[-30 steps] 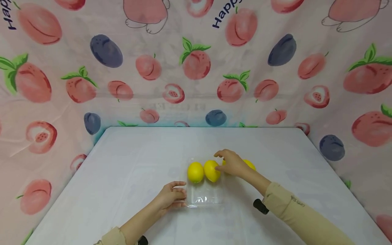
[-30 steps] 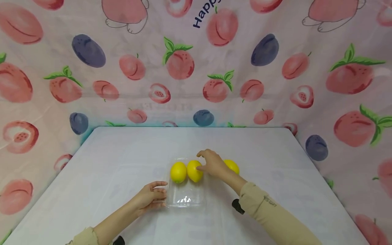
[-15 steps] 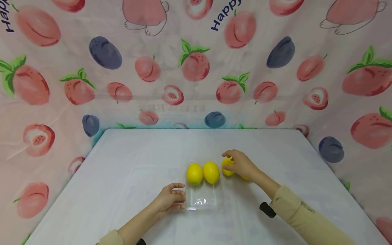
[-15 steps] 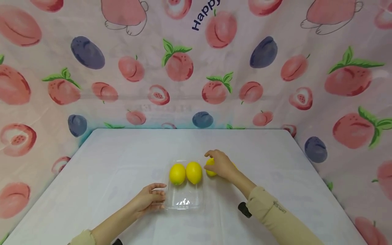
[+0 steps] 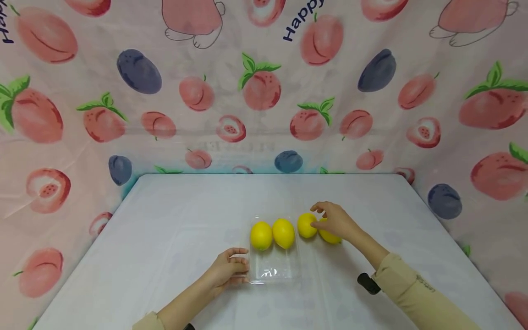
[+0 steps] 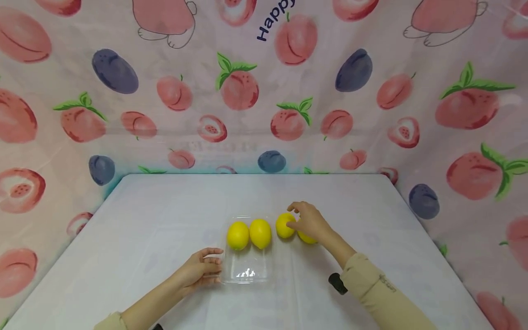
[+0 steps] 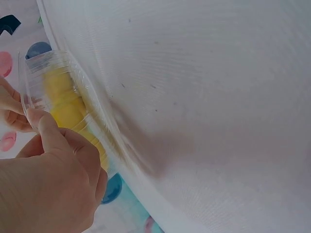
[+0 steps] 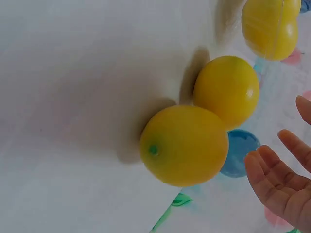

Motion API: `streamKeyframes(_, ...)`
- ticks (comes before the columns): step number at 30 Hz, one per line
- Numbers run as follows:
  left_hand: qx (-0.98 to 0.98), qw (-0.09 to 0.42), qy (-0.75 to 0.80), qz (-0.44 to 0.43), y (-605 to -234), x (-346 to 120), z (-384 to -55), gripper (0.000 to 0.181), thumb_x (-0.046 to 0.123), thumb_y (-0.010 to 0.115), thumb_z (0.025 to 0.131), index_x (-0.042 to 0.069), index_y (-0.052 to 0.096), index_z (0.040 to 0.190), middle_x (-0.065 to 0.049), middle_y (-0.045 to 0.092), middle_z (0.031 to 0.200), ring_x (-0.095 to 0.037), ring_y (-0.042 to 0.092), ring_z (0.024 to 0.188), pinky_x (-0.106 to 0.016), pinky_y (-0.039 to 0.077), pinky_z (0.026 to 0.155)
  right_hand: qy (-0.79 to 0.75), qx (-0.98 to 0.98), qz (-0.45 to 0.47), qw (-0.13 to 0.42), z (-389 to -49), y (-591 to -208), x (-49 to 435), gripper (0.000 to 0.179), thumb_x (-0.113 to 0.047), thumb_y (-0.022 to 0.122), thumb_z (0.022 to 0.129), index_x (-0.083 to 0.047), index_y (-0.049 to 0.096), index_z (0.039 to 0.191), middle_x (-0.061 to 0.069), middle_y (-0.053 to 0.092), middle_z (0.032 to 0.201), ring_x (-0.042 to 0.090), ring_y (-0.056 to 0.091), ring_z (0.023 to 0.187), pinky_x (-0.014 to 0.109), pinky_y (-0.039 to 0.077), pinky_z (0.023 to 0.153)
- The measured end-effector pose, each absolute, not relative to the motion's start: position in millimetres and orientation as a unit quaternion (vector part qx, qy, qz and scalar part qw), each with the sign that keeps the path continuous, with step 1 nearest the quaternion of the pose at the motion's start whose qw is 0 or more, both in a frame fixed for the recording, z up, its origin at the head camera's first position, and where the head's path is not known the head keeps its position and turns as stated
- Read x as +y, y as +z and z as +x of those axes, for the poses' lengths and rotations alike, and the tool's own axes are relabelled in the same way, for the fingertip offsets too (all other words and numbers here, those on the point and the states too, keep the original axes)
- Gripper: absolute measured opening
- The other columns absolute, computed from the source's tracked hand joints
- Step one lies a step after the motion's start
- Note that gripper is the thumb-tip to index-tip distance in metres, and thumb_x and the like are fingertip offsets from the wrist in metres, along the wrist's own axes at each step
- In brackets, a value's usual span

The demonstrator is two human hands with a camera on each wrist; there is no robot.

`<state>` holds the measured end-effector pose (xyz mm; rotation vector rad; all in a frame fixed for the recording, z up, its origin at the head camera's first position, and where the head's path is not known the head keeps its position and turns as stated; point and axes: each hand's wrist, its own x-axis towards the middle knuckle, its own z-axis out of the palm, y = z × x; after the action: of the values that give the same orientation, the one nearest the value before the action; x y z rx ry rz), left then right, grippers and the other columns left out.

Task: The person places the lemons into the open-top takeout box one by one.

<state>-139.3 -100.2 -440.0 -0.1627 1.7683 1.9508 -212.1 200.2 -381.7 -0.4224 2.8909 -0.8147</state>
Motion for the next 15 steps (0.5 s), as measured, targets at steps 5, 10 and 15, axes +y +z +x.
streamKeyframes(5, 0.652, 0.250, 0.713, -0.058, -438, -101, -140, 0.046, -0.007, 0.058, 0.086, -0.006, 0.038, 0.128, -0.004, 0.053, 0.089, -0.011, 0.055, 0.071, -0.022, 0.058, 0.061, -0.262, 0.954, -0.136, 0.051, -215, -385, 210, 0.034, -0.012, 0.069, 0.084, 0.003, 0.060, 0.113, 0.026, 0.059, 0.110, 0.034, 0.058, 0.092, 0.048, 0.053, 0.084)
streamKeyframes(10, 0.652, 0.252, 0.713, -0.060, -437, -101, -138, 0.046, -0.006, 0.057, 0.086, -0.006, 0.037, 0.128, -0.004, 0.053, 0.086, -0.011, 0.054, 0.070, -0.022, 0.058, 0.061, -0.256, 0.955, -0.135, 0.068, -217, -390, 218, 0.035, -0.011, 0.069, 0.084, 0.005, 0.059, 0.113, 0.028, 0.058, 0.109, 0.036, 0.057, 0.091, 0.048, 0.053, 0.083)
streamKeyframes(15, 0.650, 0.254, 0.714, -0.058, -436, -100, -138, 0.046, -0.008, 0.055, 0.086, -0.007, 0.036, 0.128, -0.002, 0.053, 0.083, -0.010, 0.054, 0.069, -0.021, 0.058, 0.061, -0.239, 0.958, -0.135, 0.087, -221, -393, 226, 0.036, -0.011, 0.070, 0.083, 0.006, 0.058, 0.112, 0.029, 0.058, 0.108, 0.035, 0.056, 0.088, 0.047, 0.054, 0.080)
